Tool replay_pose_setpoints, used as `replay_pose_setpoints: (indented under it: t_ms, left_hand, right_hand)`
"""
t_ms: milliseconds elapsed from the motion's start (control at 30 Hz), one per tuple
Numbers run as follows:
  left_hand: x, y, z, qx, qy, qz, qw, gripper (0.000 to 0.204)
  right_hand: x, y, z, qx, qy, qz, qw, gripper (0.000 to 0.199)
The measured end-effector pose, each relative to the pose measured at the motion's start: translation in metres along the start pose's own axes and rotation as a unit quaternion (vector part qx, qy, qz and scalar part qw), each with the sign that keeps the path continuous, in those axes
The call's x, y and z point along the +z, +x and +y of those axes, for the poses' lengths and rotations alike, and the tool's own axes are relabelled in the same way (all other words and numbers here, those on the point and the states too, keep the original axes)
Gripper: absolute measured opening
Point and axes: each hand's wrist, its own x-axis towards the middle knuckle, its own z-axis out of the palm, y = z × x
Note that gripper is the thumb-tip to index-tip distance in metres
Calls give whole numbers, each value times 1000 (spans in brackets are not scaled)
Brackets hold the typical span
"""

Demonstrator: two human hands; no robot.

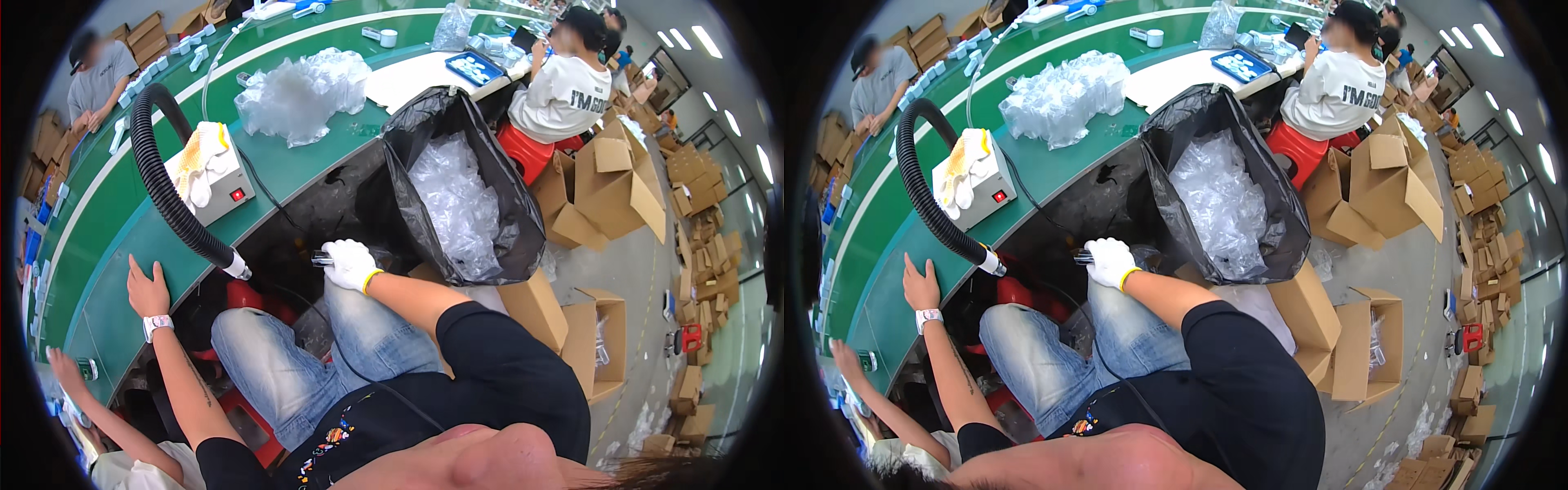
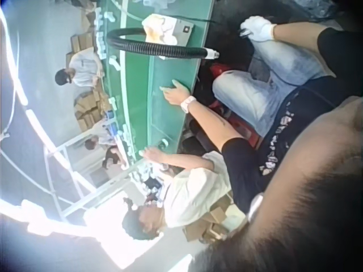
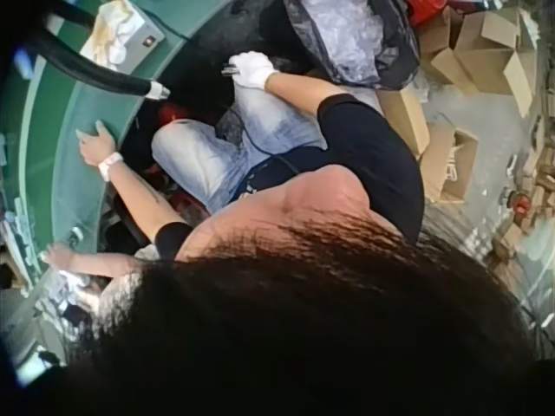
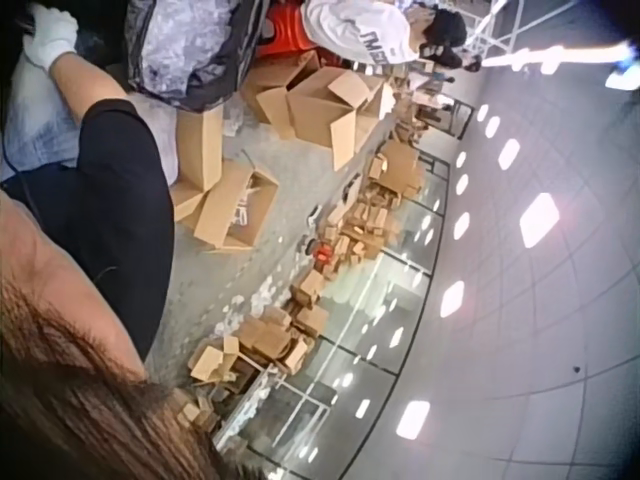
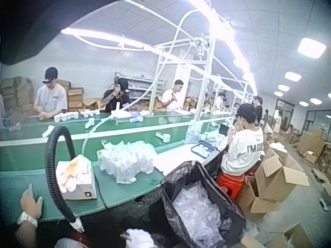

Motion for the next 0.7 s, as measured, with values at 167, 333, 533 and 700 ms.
replay_pose_setpoints:
  t_ms: [167, 333, 533, 700]
  left_hand:
    - [-2, -4, 4, -5, -7, 4, 1000, 60]
    - [-2, -2, 2, 1, 8, -9, 1000, 58]
    - [1, -4, 1, -7, -18, 12, 1000, 58]
    - [-4, -3, 5, -1, 9, -13, 1000, 58]
  right_hand:
    - [8, 6, -4, -7, -91, -39, 995, 25]
    - [5, 11, 4, 36, -135, -68, 988, 28]
    - [-9, -7, 12, 16, -104, -11, 994, 27]
    - [-16, -9, 3, 1, -50, 23, 998, 23]
